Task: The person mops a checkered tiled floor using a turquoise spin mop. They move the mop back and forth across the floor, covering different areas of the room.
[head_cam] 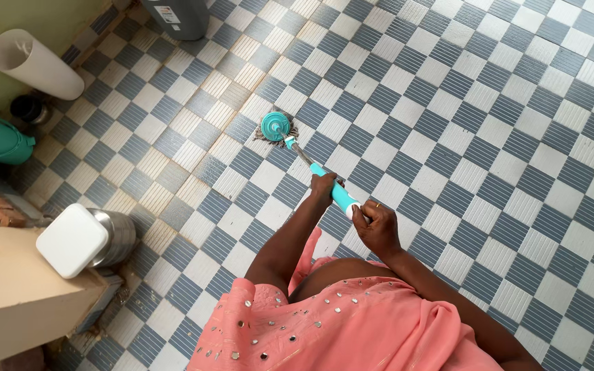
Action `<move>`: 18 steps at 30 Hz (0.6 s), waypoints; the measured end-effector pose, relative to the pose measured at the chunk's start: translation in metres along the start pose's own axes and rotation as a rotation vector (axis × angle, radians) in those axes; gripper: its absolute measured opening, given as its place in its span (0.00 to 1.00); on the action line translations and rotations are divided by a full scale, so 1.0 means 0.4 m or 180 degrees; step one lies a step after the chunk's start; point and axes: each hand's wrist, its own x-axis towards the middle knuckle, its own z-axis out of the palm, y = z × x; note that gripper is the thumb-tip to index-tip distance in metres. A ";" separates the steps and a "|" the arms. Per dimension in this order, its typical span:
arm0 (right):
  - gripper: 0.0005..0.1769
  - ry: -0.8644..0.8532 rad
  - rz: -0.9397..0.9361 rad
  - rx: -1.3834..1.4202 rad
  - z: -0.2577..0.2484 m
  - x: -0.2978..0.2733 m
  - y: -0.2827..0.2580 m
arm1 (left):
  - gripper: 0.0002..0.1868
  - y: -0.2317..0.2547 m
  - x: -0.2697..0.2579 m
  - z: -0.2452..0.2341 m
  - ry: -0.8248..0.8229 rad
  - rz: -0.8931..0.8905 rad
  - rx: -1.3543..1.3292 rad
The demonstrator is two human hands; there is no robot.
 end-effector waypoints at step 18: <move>0.22 -0.0038 -0.0203 -0.0052 0.144 0.149 -0.052 | 0.32 0.183 0.101 -0.066 -0.0080 -0.0167 0.0069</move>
